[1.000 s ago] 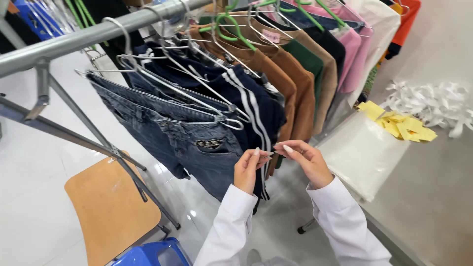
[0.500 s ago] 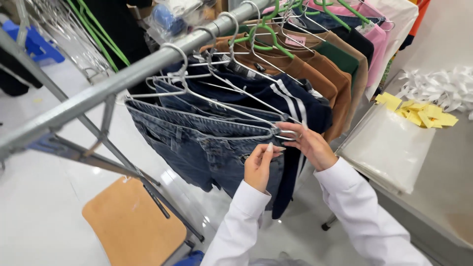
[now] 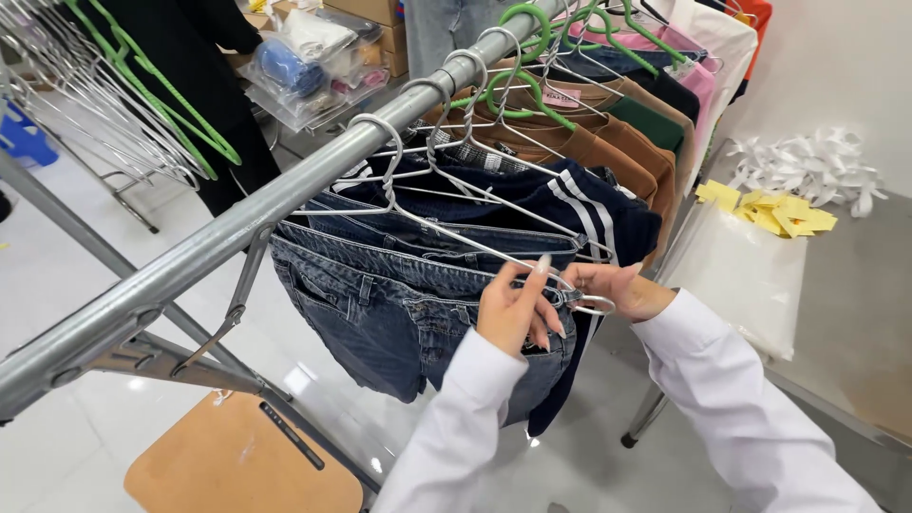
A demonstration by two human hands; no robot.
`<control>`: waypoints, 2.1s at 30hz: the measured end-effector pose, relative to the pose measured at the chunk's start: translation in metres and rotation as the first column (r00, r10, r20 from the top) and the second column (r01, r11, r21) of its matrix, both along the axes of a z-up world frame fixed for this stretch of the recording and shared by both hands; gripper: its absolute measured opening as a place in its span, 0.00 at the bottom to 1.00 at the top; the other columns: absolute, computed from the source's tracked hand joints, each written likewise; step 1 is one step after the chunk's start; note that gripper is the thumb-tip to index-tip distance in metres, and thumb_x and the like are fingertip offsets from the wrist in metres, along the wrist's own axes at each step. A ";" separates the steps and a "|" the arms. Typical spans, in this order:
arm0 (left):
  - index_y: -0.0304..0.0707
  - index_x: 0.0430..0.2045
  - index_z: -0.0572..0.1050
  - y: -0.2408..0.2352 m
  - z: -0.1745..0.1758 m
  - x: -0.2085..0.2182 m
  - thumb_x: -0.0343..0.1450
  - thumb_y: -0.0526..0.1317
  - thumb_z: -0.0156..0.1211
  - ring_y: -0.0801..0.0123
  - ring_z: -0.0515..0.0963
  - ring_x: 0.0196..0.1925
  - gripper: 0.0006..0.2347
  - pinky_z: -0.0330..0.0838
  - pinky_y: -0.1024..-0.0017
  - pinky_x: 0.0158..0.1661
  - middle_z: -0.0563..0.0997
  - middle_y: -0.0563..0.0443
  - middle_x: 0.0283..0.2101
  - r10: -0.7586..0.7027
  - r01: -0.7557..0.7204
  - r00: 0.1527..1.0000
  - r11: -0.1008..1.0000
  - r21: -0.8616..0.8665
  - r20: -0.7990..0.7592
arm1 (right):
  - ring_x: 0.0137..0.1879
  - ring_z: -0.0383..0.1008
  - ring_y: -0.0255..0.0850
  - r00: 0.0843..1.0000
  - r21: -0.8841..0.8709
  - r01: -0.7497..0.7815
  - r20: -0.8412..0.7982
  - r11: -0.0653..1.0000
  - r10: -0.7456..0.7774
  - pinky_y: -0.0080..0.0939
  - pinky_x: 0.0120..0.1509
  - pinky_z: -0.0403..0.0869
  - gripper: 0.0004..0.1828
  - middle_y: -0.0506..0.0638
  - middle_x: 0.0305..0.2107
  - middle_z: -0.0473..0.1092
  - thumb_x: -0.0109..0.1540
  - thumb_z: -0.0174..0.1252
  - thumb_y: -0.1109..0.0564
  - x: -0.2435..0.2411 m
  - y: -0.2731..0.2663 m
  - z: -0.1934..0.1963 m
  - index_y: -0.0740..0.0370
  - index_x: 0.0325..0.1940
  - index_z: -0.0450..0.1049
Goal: The person removes jeans and pants from a clothing rack, folds them neatly on a metal table, and places them aside. The person repeats this process for multiple garments, including denim jeans and dark track pants.
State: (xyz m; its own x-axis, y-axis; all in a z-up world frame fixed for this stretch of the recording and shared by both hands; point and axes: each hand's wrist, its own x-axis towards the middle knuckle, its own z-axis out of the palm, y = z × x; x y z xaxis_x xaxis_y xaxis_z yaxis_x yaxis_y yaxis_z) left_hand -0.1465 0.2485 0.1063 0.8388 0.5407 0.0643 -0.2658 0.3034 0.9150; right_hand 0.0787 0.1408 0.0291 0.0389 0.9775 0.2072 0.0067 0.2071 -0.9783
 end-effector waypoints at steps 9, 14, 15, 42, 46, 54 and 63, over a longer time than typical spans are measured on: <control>0.32 0.35 0.75 0.001 0.007 -0.008 0.81 0.44 0.45 0.63 0.74 0.07 0.14 0.70 0.75 0.10 0.76 0.35 0.13 -0.105 0.101 0.993 0.993 0.057 0.058 | 0.26 0.59 0.32 0.971 0.021 0.126 0.200 0.992 -0.128 0.33 0.31 0.60 0.23 0.44 0.17 0.63 0.65 0.59 0.43 -0.032 -0.009 0.035 0.60 0.25 0.66; 0.31 0.35 0.76 0.003 0.011 -0.027 0.80 0.44 0.48 0.64 0.76 0.08 0.14 0.71 0.75 0.11 0.77 0.37 0.13 -0.130 0.127 0.991 0.989 0.075 0.038 | 0.20 0.54 0.29 0.968 0.012 0.231 0.097 0.973 -0.231 0.30 0.25 0.56 0.25 0.43 0.11 0.58 0.63 0.61 0.45 -0.057 -0.014 0.027 0.57 0.17 0.62; 0.31 0.35 0.76 0.003 0.014 -0.031 0.80 0.43 0.48 0.64 0.76 0.09 0.13 0.72 0.76 0.12 0.77 0.37 0.13 -0.132 0.128 0.991 0.988 0.082 0.034 | 0.19 0.52 0.28 0.955 0.032 0.289 0.059 0.957 -0.291 0.29 0.23 0.54 0.25 0.45 0.08 0.58 0.61 0.61 0.49 -0.062 -0.012 0.025 0.57 0.14 0.60; 0.31 0.35 0.75 0.007 0.001 -0.035 0.80 0.45 0.46 0.61 0.78 0.10 0.15 0.71 0.76 0.14 0.76 0.36 0.12 -0.186 0.183 0.982 0.981 0.062 0.039 | 0.32 0.76 0.41 0.911 0.071 0.260 0.312 0.963 -0.269 0.43 0.42 0.76 0.15 0.53 0.18 0.72 0.42 0.80 0.67 -0.076 -0.050 0.058 0.70 0.22 0.78; 0.32 0.35 0.76 0.003 0.007 -0.034 0.80 0.45 0.46 0.61 0.78 0.11 0.15 0.72 0.76 0.15 0.77 0.36 0.13 -0.164 0.161 0.986 0.984 0.076 0.032 | 0.34 0.81 0.45 0.824 0.169 0.398 0.365 0.901 -0.433 0.42 0.43 0.76 0.13 0.52 0.17 0.72 0.44 0.78 0.66 -0.083 -0.060 0.048 0.69 0.22 0.77; 0.33 0.25 0.78 -0.008 0.010 -0.017 0.80 0.47 0.42 0.62 0.80 0.14 0.20 0.77 0.70 0.19 0.77 0.44 0.10 0.102 -0.049 0.987 0.925 0.378 -0.122 | 0.35 0.80 0.42 0.243 0.504 0.759 0.370 0.414 -0.897 0.36 0.43 0.75 0.12 0.50 0.24 0.77 0.48 0.75 0.65 -0.119 -0.060 0.029 0.59 0.28 0.77; 0.49 0.22 0.74 -0.027 -0.013 -0.015 0.74 0.48 0.63 0.78 0.80 0.19 0.11 0.73 0.87 0.30 0.77 0.63 0.12 0.187 -0.142 0.981 0.861 0.489 -0.044 | 0.34 0.72 0.34 0.243 0.352 0.913 -0.069 0.205 -0.968 0.30 0.41 0.75 0.11 0.54 0.28 0.70 0.55 0.68 0.75 -0.121 -0.046 -0.043 0.70 0.34 0.72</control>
